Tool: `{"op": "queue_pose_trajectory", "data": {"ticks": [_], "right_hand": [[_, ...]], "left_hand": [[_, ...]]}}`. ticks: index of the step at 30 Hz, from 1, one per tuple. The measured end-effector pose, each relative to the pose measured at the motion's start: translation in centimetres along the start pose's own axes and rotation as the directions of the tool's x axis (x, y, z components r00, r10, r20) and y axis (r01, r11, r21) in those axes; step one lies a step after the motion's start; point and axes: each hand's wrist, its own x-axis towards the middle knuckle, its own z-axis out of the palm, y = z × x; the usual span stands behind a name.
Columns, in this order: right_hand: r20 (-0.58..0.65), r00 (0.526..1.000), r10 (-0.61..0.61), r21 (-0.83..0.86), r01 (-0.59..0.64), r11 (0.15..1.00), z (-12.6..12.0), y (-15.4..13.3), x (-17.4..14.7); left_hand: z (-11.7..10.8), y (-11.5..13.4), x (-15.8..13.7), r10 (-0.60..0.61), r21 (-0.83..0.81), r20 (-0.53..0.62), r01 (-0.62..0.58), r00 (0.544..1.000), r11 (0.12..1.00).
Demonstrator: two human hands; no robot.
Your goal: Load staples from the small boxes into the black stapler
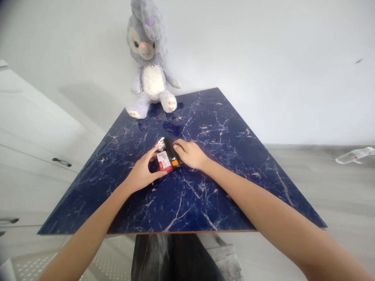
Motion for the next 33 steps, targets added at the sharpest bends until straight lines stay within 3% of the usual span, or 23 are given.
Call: {"op": "queue_pose_trajectory", "data": {"ticks": [5, 11, 15, 20, 25, 33], "right_hand": [[-0.013, 1.000, 0.002, -0.006, -0.002, 1.000, -0.1, -0.3, -0.2], [0.003, 1.000, -0.018, -0.047, 0.018, 0.999, 0.2, 0.1, -0.2], [0.003, 1.000, -0.029, -0.045, 0.029, 0.999, 0.3, 0.3, -0.2], [0.025, 1.000, -0.011, -0.054, 0.013, 0.998, 0.2, 0.4, -0.1], [0.021, 1.000, -0.002, -0.046, 0.003, 0.999, 0.1, 0.5, 0.1], [0.005, 1.000, -0.016, -0.013, 0.016, 1.000, 0.2, 0.6, 0.1]], "left_hand": [[0.2, 0.0, -0.1, 0.061, -0.008, -0.025, -0.061, 0.998, 0.998], [0.3, 0.2, 0.3, 0.004, -0.133, -0.006, -0.005, 1.000, 0.991], [0.1, -0.2, 0.2, 0.057, -0.107, 0.002, -0.057, 0.998, 0.993], [-1.3, -2.4, 2.8, 0.111, -0.049, -0.203, -0.124, 0.973, 0.991], [-1.3, -4.0, 5.3, 0.220, 0.045, 0.037, -0.222, 0.975, 0.974], [-0.7, -4.7, 3.2, 0.111, -0.232, 0.078, -0.090, 0.991, 0.968]]}}
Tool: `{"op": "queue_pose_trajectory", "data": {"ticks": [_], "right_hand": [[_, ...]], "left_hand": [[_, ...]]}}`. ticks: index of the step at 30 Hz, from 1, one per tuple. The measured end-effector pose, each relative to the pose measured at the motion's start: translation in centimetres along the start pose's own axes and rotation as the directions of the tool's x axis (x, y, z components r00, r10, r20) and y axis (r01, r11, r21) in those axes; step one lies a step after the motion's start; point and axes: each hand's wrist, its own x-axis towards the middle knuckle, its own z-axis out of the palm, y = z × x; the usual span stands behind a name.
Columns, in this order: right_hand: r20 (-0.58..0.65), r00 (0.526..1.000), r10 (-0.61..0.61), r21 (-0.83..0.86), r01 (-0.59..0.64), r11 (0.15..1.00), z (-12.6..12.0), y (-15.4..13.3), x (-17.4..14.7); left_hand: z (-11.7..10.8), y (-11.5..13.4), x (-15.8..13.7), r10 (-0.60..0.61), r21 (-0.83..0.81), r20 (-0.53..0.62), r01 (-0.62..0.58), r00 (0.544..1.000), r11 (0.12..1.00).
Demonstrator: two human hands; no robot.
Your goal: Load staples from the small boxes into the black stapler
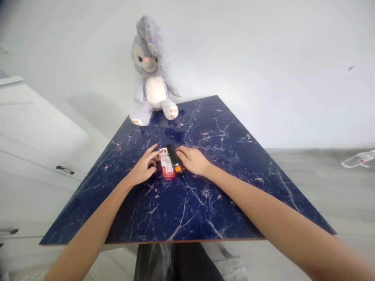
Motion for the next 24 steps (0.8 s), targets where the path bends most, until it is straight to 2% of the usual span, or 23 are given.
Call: {"op": "queue_pose_trajectory", "data": {"ticks": [5, 8, 11, 14, 16, 18, 21, 24], "right_hand": [[-0.016, 1.000, 0.009, 0.015, -0.009, 1.000, 0.1, -0.3, 0.0], [-0.027, 1.000, 0.008, 0.021, -0.007, 1.000, 0.1, -0.4, -0.1], [-0.053, 0.998, 0.016, 0.023, -0.015, 1.000, 0.2, -0.4, -0.2], [-0.084, 0.996, 0.016, 0.014, -0.015, 1.000, 0.2, -0.4, -0.1], [-0.088, 0.996, 0.006, 0.006, -0.006, 1.000, 0.3, -0.4, -0.1], [-0.084, 0.996, -0.002, -0.002, 0.002, 1.000, 0.3, -0.5, -0.1], [-0.081, 0.997, -0.008, -0.005, 0.008, 1.000, 0.4, -0.5, 0.0], [-0.083, 0.997, -0.008, -0.001, 0.008, 1.000, 0.4, -0.4, 0.0]], "left_hand": [[-1.2, 0.6, -0.2, -0.003, -0.108, 0.116, 0.016, 0.993, 0.994], [-1.7, 1.3, -0.6, -0.085, -0.197, 0.140, 0.112, 0.987, 0.974], [-1.7, 2.0, -0.8, -0.246, -0.342, 0.114, 0.270, 0.963, 0.900], [-1.2, 3.2, -0.6, -0.413, -0.479, 0.079, 0.398, 0.907, 0.782], [-0.7, 4.3, -0.3, -0.491, -0.550, 0.085, 0.452, 0.867, 0.703], [-0.2, 5.2, -0.2, -0.524, -0.582, 0.075, 0.464, 0.849, 0.668], [-0.1, 5.6, -0.2, -0.514, -0.567, 0.071, 0.459, 0.855, 0.684], [-0.7, 4.9, -0.6, -0.453, -0.466, 0.043, 0.419, 0.890, 0.779]]}}
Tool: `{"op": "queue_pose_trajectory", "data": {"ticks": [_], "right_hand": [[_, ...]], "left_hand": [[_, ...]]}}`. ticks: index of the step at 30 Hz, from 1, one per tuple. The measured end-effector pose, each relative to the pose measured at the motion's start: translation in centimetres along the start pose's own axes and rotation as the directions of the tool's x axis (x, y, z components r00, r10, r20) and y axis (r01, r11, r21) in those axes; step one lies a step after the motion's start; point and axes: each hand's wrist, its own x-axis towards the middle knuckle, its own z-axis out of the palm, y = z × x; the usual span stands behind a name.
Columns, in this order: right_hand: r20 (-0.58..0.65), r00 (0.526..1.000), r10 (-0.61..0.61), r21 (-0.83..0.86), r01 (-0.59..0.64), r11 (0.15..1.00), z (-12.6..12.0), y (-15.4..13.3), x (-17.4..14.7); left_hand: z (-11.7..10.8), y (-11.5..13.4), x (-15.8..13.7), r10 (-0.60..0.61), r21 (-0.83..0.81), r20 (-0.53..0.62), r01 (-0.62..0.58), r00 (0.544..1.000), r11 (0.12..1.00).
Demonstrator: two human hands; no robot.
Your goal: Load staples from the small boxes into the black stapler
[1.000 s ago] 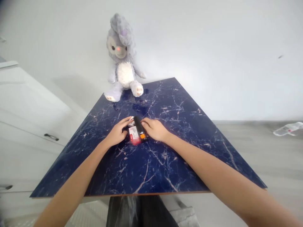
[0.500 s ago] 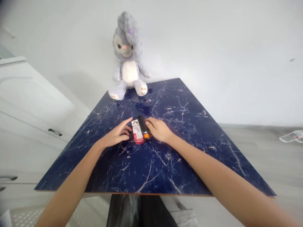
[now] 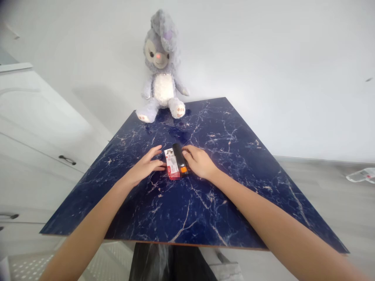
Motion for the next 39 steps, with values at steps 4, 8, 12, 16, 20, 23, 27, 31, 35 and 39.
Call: {"op": "queue_pose_trajectory", "data": {"ticks": [4, 8, 12, 16, 20, 23, 27, 31, 35, 39], "right_hand": [[0.000, 1.000, 0.002, 0.006, -0.002, 1.000, 0.0, 0.1, -0.1], [0.000, 1.000, 0.004, -0.002, -0.004, 1.000, 0.0, -0.1, -0.2], [0.006, 1.000, 0.009, -0.011, -0.009, 1.000, -0.2, -0.4, -0.1], [0.053, 0.998, 0.026, 0.004, -0.026, 1.000, -0.6, -1.0, -0.4], [0.025, 0.999, 0.043, -0.074, -0.041, 0.996, -0.8, -1.4, -0.6], [-0.101, 0.989, 0.105, -0.194, -0.123, 0.973, -1.1, -0.6, -0.2], [-0.274, 0.933, 0.234, -0.229, -0.299, 0.927, -2.6, 2.3, 1.0], [-0.443, 0.831, 0.338, -0.183, -0.452, 0.873, -5.7, 6.1, 2.0], [-0.564, 0.720, 0.405, -0.083, -0.538, 0.839, -8.4, 9.1, 1.9], [-0.654, 0.613, 0.443, 0.064, -0.539, 0.840, -9.1, 10.3, 1.8]], "left_hand": [[-0.7, -0.4, -0.4, 0.057, 0.136, 0.173, -0.081, 0.983, 0.987], [0.4, -0.7, -0.7, 0.090, 0.185, 0.176, -0.122, 0.980, 0.975], [1.4, -1.2, -0.5, 0.212, 0.244, 0.179, -0.252, 0.961, 0.936], [1.9, -1.5, -0.4, 0.292, 0.261, 0.185, -0.333, 0.938, 0.906], [2.9, -1.3, 0.4, 0.351, 0.253, 0.158, -0.382, 0.923, 0.889], [4.0, -0.9, 2.7, 0.362, 0.249, 0.136, -0.386, 0.922, 0.888], [6.9, 0.3, 8.7, 0.344, 0.195, 0.150, -0.369, 0.927, 0.909], [12.4, 2.4, 15.6, 0.374, 0.086, 0.204, -0.397, 0.905, 0.914], [18.1, 4.4, 19.0, 0.430, 0.084, 0.226, -0.457, 0.874, 0.885], [19.1, 5.0, 18.6, 0.589, 0.343, 0.106, -0.585, 0.801, 0.735]]}}
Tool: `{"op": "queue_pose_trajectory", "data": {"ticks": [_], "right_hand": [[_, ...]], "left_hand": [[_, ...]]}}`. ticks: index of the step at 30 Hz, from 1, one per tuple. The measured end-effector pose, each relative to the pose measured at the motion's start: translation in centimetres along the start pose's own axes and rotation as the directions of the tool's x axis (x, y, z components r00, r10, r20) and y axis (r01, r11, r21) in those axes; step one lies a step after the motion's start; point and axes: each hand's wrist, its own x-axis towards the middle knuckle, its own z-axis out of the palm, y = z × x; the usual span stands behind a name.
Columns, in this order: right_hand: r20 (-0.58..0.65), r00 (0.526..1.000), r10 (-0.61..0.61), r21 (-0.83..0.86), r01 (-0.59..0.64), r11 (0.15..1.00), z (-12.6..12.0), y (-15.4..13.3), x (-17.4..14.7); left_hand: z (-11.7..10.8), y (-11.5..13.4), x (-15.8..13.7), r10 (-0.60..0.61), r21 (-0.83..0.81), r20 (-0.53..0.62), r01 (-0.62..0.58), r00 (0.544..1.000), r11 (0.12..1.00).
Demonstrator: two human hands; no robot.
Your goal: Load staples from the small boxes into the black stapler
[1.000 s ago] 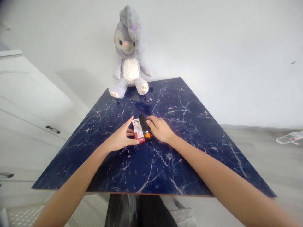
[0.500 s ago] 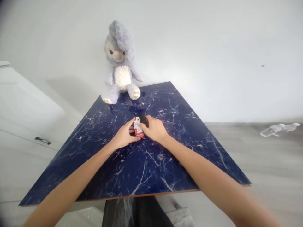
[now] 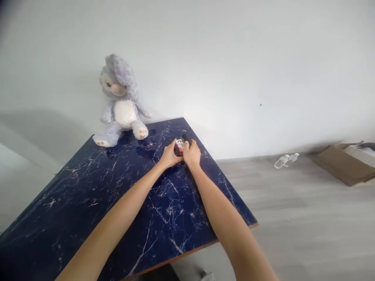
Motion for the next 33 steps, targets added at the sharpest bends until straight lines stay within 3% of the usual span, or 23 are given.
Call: {"op": "queue_pose_trajectory", "data": {"ticks": [2, 5, 7, 9, 11, 12, 14, 15, 16, 19, 20, 21, 24, 26, 30, 33], "right_hand": [[-0.108, 0.994, -0.036, 0.038, 0.040, 0.998, 0.0, -0.2, -0.2], [-0.247, 0.957, -0.153, 0.033, 0.166, 0.986, -0.3, -1.3, -1.3], [-0.249, 0.926, -0.283, 0.006, 0.294, 0.956, -0.4, -2.4, -2.7], [-0.169, 0.880, -0.443, -0.012, 0.447, 0.894, -0.1, -3.5, -4.5], [-0.020, 0.786, -0.618, 0.029, 0.618, 0.785, 0.9, -4.8, -6.4], [0.068, 0.706, -0.705, 0.083, 0.700, 0.709, 1.7, -5.5, -7.4], [0.198, 0.528, -0.826, 0.227, 0.795, 0.563, 3.9, -7.4, -9.1], [0.234, 0.472, -0.850, 0.293, 0.799, 0.524, 5.3, -8.6, -9.8], [0.243, 0.472, -0.847, 0.338, 0.777, 0.530, 6.7, -9.9, -10.5], [0.277, 0.670, -0.689, 0.367, 0.589, 0.720, 11.3, -13.8, -12.5], [0.324, 0.706, -0.630, 0.360, 0.524, 0.772, 12.5, -14.8, -13.1], [0.383, 0.712, -0.589, 0.360, 0.472, 0.805, 13.6, -15.5, -13.8], [0.502, 0.660, -0.558, 0.406, 0.390, 0.827, 14.9, -16.4, -15.7], [0.495, 0.684, -0.535, 0.470, 0.307, 0.828, 14.5, -16.5, -17.0], [0.393, 0.845, -0.364, 0.568, 0.088, 0.818, 12.6, -17.3, -20.2], [0.411, 0.847, -0.338, 0.652, -0.013, 0.758, 11.2, -18.8, -21.8]], "left_hand": [[-2.1, -0.7, -1.1, 0.082, 0.111, -0.160, -0.064, 0.984, 0.992], [-7.6, -3.4, -3.7, 0.175, 0.219, -0.265, -0.117, 0.948, 0.969], [-11.7, -5.6, -5.9, 0.163, 0.289, -0.344, -0.061, 0.925, 0.955], [-15.2, -7.4, -7.9, 0.134, 0.316, -0.412, 0.004, 0.901, 0.949], [-17.5, -8.8, -9.1, 0.055, 0.239, -0.554, 0.095, 0.831, 0.966], [-18.2, -9.3, -9.3, -0.008, 0.151, -0.634, 0.133, 0.774, 0.980], [-18.9, -10.1, -9.3, -0.198, -0.132, -0.728, 0.149, 0.656, 0.980], [-19.1, -10.5, -9.1, -0.321, -0.314, -0.706, 0.126, 0.631, 0.941], [-19.3, -10.8, -8.9, -0.433, -0.491, -0.653, 0.088, 0.621, 0.867], [-20.0, -11.8, -8.9, -0.622, -0.812, -0.476, -0.041, 0.622, 0.582], [-20.3, -12.1, -9.0, -0.651, -0.857, -0.440, -0.074, 0.618, 0.510], [-20.6, -12.3, -9.1, -0.676, -0.889, -0.409, -0.100, 0.613, 0.447], [-21.2, -12.2, -8.8, -0.753, -0.931, -0.366, -0.214, 0.547, 0.297], [-21.5, -11.5, -8.1, -0.777, -0.926, -0.361, -0.294, 0.515, 0.235], [-22.5, -8.5, -6.3, -0.732, -0.908, -0.376, -0.381, 0.568, 0.171], [-24.2, -5.9, -5.7, -0.614, -0.868, -0.475, -0.449, 0.630, 0.211]]}}
